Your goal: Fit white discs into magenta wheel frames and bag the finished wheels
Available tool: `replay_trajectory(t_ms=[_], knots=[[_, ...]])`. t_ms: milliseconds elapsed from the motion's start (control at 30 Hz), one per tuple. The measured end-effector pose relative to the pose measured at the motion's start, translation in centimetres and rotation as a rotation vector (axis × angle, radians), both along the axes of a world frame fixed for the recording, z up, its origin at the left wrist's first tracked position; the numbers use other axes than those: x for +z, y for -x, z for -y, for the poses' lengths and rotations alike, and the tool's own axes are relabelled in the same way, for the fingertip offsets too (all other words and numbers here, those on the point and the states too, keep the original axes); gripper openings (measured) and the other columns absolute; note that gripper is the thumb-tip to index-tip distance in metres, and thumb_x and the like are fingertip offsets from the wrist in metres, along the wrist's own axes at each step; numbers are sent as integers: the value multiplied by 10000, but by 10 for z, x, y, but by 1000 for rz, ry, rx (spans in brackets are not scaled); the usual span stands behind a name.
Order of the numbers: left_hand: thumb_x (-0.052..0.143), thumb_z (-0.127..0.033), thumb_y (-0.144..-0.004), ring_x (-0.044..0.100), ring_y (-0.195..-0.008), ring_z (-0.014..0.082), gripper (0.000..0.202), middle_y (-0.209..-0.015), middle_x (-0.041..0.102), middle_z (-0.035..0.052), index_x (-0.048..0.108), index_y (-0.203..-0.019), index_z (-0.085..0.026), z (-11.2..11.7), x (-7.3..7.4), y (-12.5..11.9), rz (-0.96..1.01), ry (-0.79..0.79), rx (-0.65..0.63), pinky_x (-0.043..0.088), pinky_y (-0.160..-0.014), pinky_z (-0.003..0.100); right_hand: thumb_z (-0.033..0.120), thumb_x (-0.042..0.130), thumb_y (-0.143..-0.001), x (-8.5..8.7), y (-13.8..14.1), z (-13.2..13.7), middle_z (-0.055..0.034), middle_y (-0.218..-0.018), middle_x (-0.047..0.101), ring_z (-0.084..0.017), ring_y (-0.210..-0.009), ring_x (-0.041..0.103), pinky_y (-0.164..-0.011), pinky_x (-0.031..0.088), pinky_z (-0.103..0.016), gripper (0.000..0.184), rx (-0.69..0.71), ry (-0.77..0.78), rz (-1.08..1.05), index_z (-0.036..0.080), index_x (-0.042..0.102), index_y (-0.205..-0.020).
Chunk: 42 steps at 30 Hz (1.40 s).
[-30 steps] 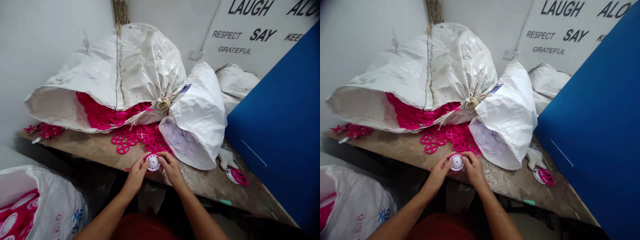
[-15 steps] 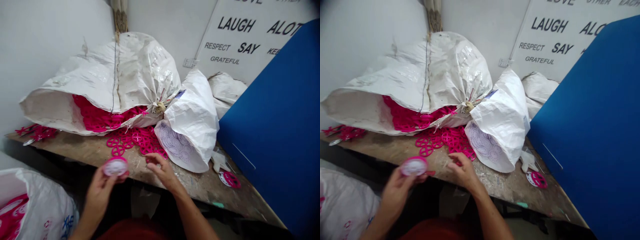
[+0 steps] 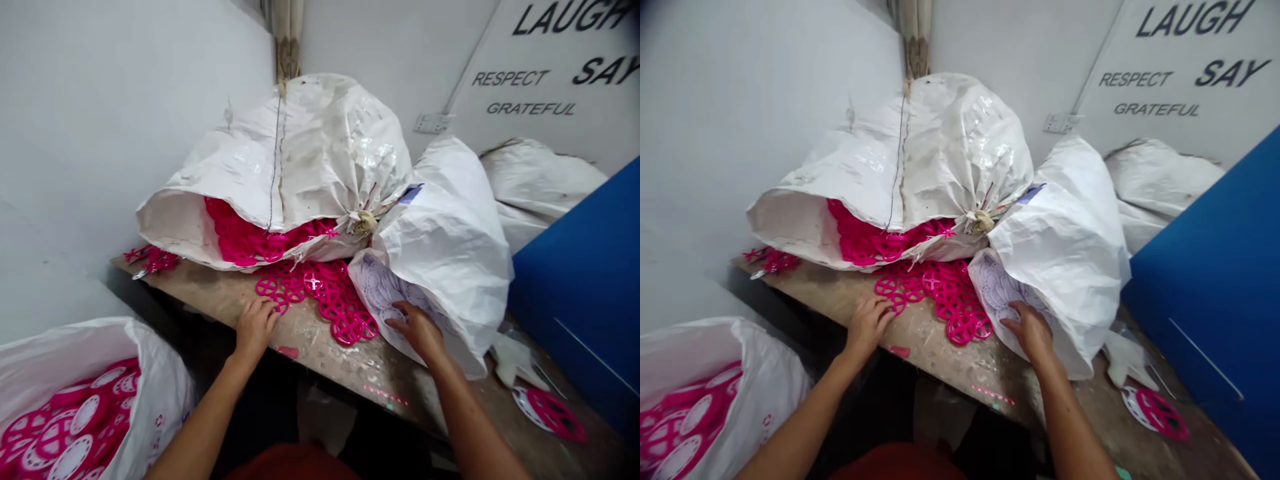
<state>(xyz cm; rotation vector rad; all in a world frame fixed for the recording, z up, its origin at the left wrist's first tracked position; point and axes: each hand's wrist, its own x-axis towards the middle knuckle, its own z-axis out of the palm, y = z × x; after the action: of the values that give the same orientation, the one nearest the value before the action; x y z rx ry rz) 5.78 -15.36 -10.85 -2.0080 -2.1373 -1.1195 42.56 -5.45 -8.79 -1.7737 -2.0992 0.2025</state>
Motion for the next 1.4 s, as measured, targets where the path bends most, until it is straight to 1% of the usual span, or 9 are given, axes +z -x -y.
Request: replay_trajectory(t_ms=[167, 467, 600, 700, 800, 933, 1067, 1233, 1400], knots=[[539, -358, -838, 517, -1097, 317, 469, -1161, 585, 153, 528, -1250, -135, -24, -2, 8, -131, 157, 116, 411, -937, 459, 337, 600, -746, 10, -2, 5, -109, -1047, 644, -243, -863, 605, -738, 441, -333, 423, -22, 31, -67, 177, 618, -1137], [523, -203, -810, 476, -1150, 278, 459, -1210, 567, 108, 518, -1269, -194, -24, 2, -1, -63, 218, -83, 374, -982, 419, 524, 498, -783, 12, -15, 21, -66, -763, 655, -199, -637, 573, -623, 419, -314, 425, -174, -89, -304, 167, 683, -920], [632, -201, -687, 542, -973, 245, 450, -1011, 573, 70, 615, -1136, -209, -18, 11, -2, 353, 229, -48, 405, -921, 403, 529, 547, -771, 21, 9, 34, -47, -738, 615, -170, -623, 531, -609, 414, -295, 385, -97, -103, -522, 164, 655, -832], [692, -238, -587, 568, -783, 191, 327, -869, 555, 33, 667, -906, -174, -17, 15, -4, 652, 242, -38, 467, -768, 334, 482, 607, -760, 34, 51, 57, -17, -713, 599, -150, -623, 535, -591, 433, -268, 324, 42, 74, -846, 170, 623, -846], [646, -354, -655, 557, -629, 147, 242, -706, 543, -5, 600, -797, -163, -11, 21, -21, 760, 260, -60, 469, -601, 264, 413, 645, -753, 41, 98, 81, 2, -712, 596, -135, -620, 561, -594, 461, -256, 248, 244, 294, -1094, 178, 590, -808], [642, -426, -722, 601, -635, 128, 316, -773, 613, 1, 525, -892, -187, 9, 37, -66, 1241, 321, -139, 469, -559, 222, 345, 640, -763, 35, 132, 91, -4, -788, 614, -136, -639, 579, -580, 485, -258, 227, 293, 302, -1151, 194, 573, -919], [675, -417, -734, 651, -742, 151, 452, -959, 668, 74, 536, -1097, -188, 23, 46, -100, 1606, 382, -236, 509, -668, 265, 313, 588, -811, 21, 126, 84, -37, -905, 641, -162, -754, 599, -652, 502, -286, 300, 236, 154, -1009, 210, 573, -1093], [597, -440, -796, 634, -891, 185, 425, -1047, 664, 98, 592, -1113, -157, 25, 39, -110, 1531, 309, -229, 507, -741, 275, 286, 606, -797, 18, 116, 85, -44, -907, 618, -157, -742, 570, -682, 471, -288, 182, 275, -7, -800, 205, 666, -949], [530, -389, -844, 610, -992, 208, 314, -1043, 682, 64, 656, -1050, -188, 27, 39, -109, 1088, 213, -254, 454, -885, 302, 334, 528, -851, 20, 115, 87, -22, -814, 629, -136, -618, 564, -583, 457, -257, 194, 329, 172, -879, 198, 628, -947]])
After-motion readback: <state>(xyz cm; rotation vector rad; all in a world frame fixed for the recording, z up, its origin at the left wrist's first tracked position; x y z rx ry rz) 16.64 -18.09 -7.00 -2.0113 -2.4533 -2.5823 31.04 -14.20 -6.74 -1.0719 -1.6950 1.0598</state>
